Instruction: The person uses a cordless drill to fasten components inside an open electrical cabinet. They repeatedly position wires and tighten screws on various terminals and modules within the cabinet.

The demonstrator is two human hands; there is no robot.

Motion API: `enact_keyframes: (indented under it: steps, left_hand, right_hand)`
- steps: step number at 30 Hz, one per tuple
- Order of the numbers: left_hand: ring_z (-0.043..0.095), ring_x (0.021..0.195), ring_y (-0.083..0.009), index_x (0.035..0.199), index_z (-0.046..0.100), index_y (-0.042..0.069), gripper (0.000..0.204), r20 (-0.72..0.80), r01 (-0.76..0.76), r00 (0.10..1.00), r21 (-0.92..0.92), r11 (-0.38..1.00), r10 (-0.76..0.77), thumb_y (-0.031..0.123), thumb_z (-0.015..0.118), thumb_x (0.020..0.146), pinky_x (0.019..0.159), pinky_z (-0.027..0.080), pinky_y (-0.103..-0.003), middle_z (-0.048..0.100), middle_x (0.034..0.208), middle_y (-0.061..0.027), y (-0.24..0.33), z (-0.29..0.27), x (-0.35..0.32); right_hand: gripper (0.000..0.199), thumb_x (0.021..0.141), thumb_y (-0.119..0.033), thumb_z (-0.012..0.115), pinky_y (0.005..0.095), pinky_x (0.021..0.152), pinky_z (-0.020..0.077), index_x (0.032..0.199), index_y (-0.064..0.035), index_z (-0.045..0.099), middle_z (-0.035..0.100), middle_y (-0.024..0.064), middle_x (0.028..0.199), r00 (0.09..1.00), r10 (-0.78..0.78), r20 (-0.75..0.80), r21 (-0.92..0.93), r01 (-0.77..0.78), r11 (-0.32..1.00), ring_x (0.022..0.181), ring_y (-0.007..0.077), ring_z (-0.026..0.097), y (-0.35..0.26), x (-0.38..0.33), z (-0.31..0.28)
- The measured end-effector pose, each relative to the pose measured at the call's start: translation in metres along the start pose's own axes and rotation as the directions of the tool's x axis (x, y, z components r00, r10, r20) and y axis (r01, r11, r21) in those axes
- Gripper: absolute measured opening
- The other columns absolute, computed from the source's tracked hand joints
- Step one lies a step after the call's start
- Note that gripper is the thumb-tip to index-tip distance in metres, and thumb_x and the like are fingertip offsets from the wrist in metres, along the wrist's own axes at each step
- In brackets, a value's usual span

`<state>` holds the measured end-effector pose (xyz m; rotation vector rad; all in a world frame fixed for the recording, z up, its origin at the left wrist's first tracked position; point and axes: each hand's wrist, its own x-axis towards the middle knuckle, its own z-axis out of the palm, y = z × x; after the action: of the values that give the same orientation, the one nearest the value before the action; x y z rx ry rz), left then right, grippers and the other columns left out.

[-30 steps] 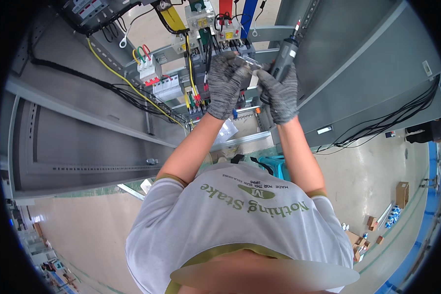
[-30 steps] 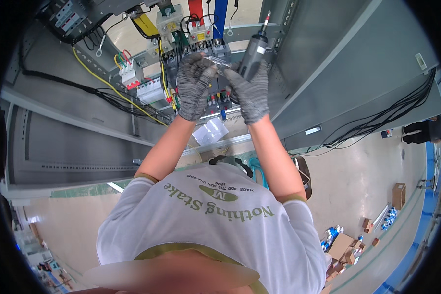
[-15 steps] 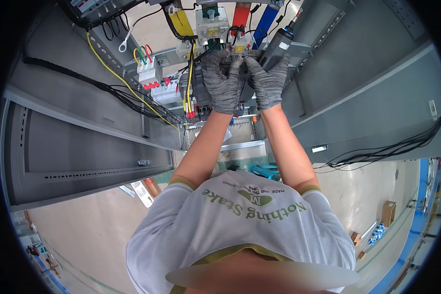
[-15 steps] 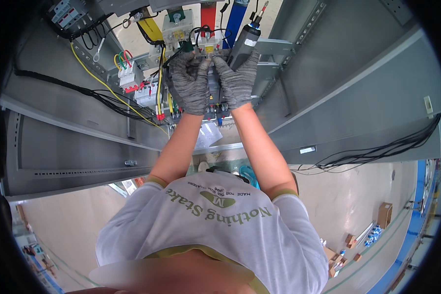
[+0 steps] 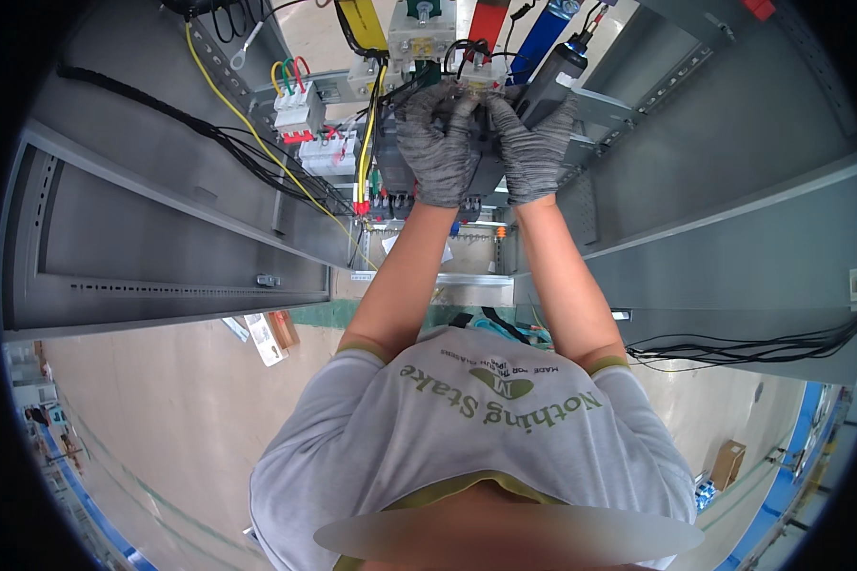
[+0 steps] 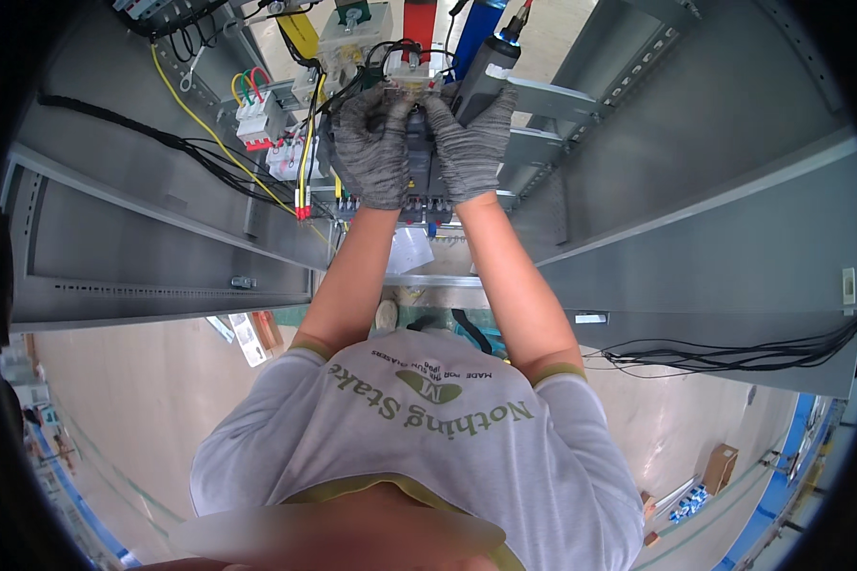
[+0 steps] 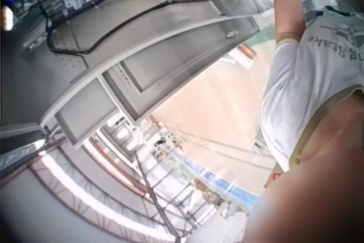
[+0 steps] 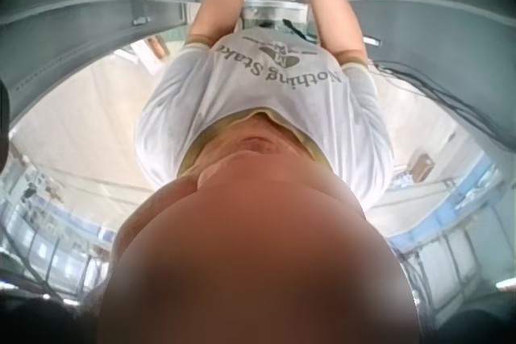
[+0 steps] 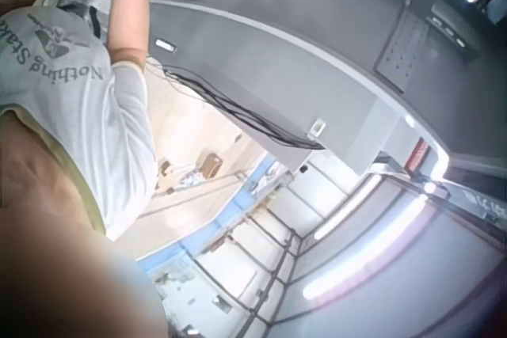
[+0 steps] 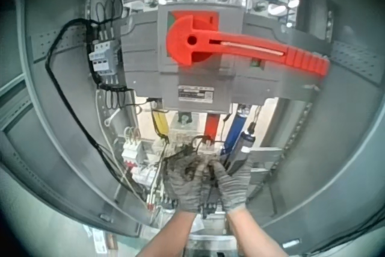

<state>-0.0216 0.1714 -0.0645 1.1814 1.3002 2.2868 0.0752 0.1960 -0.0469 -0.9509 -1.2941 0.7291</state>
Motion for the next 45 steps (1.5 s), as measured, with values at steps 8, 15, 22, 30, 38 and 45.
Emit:
enact_keyframes:
  steps: [8, 15, 22, 30, 38, 45]
  left_hand:
    - [0.063, 0.079, -0.0125, 0.1, 0.067, 0.001, 0.024, 0.029, 0.026, 0.999, 0.023, 0.999, -0.027, 0.006, 0.078, 0.079, 0.074, 0.053, -0.027, 0.069, 0.092, -0.0066, 0.002, 0.0, 0.003]
    - [0.062, 0.074, -0.0113, 0.098, 0.068, 0.002, 0.026, 0.002, 0.007, 1.0, -0.029, 1.0, -0.007, 0.009, 0.08, 0.076, 0.07, 0.052, -0.026, 0.069, 0.085, -0.0061, -0.008, 0.002, 0.003]
    - [0.062, 0.075, -0.0109, 0.096, 0.068, 0.003, 0.026, 0.097, 0.007, 0.995, 0.067, 0.998, -0.013, 0.009, 0.082, 0.075, 0.07, 0.051, -0.026, 0.068, 0.085, -0.0051, -0.009, -0.009, 0.011]
    - [0.061, 0.08, -0.0115, 0.096, 0.064, 0.003, 0.029, 0.153, 0.004, 0.988, 0.133, 0.991, -0.024, 0.002, 0.082, 0.073, 0.075, 0.052, -0.026, 0.067, 0.09, -0.0049, -0.003, -0.011, 0.016]
    - [0.062, 0.086, -0.0127, 0.105, 0.058, 0.003, 0.037, 0.177, 0.095, 0.98, 0.0, 0.995, -0.093, -0.002, 0.079, 0.075, 0.079, 0.053, -0.026, 0.064, 0.094, -0.0048, -0.003, -0.006, 0.015]
    - [0.062, 0.089, -0.0144, 0.111, 0.054, 0.003, 0.039, 0.171, 0.075, 0.983, -0.078, 0.994, -0.061, -0.005, 0.074, 0.078, 0.081, 0.054, -0.028, 0.062, 0.098, -0.006, -0.016, -0.008, 0.014]
  right_hand:
    - [0.052, 0.072, -0.008, 0.082, 0.0262, 0.069, 0.0534, 0.109, -0.0022, 0.047, 0.067, 0.0062, 0.086, 1.0, -0.023, 0.018, 0.033, 0.022, 0.999, 0.075, 0.0125, 0.063, -0.01, 0.005, -0.002]
    - [0.048, 0.073, -0.004, 0.081, 0.0268, 0.069, 0.0535, 0.108, -0.0036, 0.049, 0.065, 0.0051, 0.085, 0.997, -0.079, 0.021, 0.046, 0.078, 0.996, 0.075, 0.0127, 0.063, 0.0, 0.014, -0.005]
    - [0.047, 0.071, -0.006, 0.083, 0.0276, 0.069, 0.0534, 0.105, -0.0027, 0.051, 0.065, 0.0051, 0.083, 0.992, -0.121, 0.041, -0.033, 0.122, 0.992, 0.074, 0.0132, 0.062, -0.001, 0.006, -0.006]
    - [0.058, 0.07, -0.015, 0.084, 0.0293, 0.072, 0.053, 0.109, -0.0029, 0.043, 0.066, 0.006, 0.084, 0.997, -0.018, 0.081, -0.077, 0.024, 0.997, 0.077, 0.0158, 0.064, 0.0, 0.012, -0.009]
    - [0.059, 0.073, -0.015, 0.083, 0.0295, 0.072, 0.0529, 0.115, -0.0017, 0.044, 0.064, 0.0075, 0.09, 0.999, 0.004, 0.043, -0.041, -0.002, 0.999, 0.077, 0.0164, 0.063, -0.011, 0.008, -0.01]
    - [0.052, 0.087, -0.018, 0.069, 0.0272, 0.06, 0.052, 0.128, -0.0025, 0.041, 0.061, 0.0088, 0.095, 0.868, 0.377, 0.323, 0.193, -0.451, 0.872, 0.067, 0.0138, 0.061, -0.04, -0.069, -0.067]
